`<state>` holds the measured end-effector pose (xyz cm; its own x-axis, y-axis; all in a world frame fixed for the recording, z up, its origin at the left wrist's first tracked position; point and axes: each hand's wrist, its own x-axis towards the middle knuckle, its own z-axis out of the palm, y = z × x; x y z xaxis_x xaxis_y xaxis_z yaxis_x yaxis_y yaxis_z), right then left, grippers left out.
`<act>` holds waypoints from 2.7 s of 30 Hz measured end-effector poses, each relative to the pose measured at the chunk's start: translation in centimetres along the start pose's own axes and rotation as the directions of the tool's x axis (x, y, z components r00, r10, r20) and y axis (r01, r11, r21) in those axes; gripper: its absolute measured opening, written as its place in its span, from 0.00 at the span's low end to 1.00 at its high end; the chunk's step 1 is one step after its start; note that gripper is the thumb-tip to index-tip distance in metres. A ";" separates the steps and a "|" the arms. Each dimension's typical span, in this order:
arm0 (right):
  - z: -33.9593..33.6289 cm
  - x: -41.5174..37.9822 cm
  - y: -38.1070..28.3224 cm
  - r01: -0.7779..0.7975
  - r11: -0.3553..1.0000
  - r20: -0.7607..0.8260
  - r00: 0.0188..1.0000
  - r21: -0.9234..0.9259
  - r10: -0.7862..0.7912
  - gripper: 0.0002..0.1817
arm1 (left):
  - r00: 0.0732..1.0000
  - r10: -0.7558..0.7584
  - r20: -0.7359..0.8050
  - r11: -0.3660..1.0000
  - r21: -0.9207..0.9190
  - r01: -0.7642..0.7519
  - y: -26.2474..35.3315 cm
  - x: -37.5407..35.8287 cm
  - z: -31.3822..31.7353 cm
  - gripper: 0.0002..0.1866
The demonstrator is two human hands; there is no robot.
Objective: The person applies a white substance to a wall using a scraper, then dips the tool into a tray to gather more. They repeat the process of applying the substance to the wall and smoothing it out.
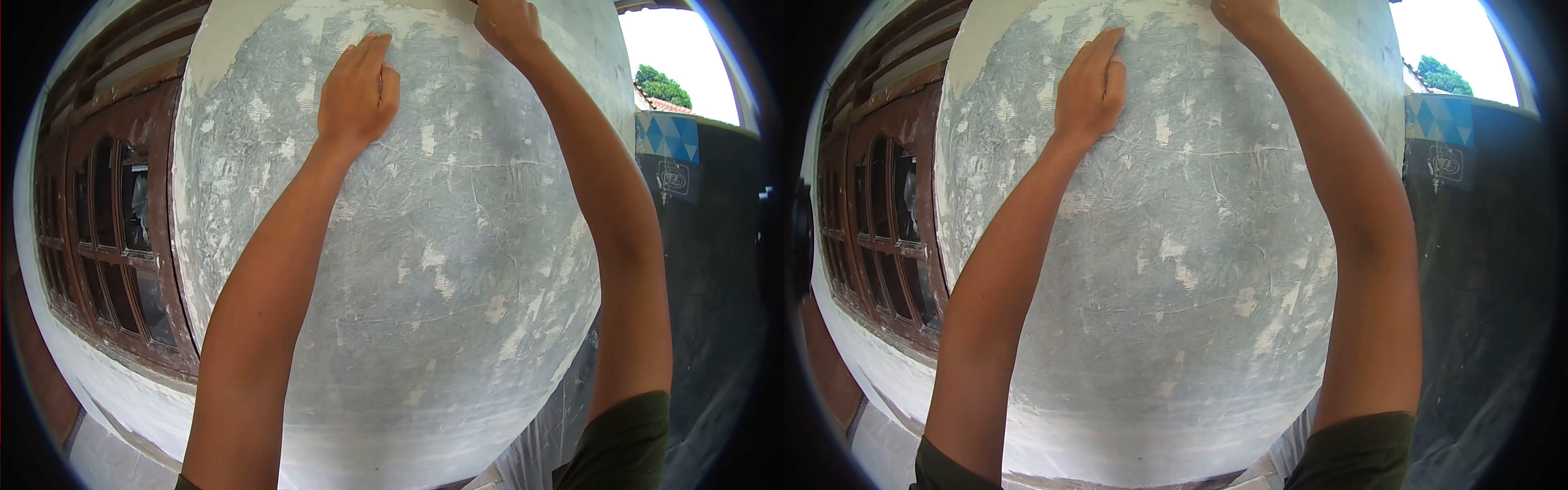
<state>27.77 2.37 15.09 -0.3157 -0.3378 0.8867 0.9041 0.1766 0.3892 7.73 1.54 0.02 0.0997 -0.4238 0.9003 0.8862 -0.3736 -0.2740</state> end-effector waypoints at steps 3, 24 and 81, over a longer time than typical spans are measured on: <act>-0.2 -2.0 0.1 0.091 0.995 0.048 0.995 0.033 -0.093 0.07 | 1.000 -0.003 0.002 1.000 -0.001 0.003 0.1 0.0 0.0 0.23; -1.6 -4.5 -2.9 0.147 0.987 0.040 0.988 0.072 -0.150 0.05 | 1.000 0.008 0.005 1.000 0.014 -0.008 0.1 0.2 -0.1 0.23; -14.9 -22.7 -7.8 -0.767 -0.107 0.757 0.583 0.633 0.297 0.12 | 0.996 -0.051 0.068 0.967 -0.245 0.067 2.7 -7.0 -2.1 0.22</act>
<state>32.19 -5.14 -11.84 -0.1337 0.5551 0.8210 -0.0371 0.8250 -0.5639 8.42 1.76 -7.74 0.0844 -0.3472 0.9340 0.7527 -0.5920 -0.2880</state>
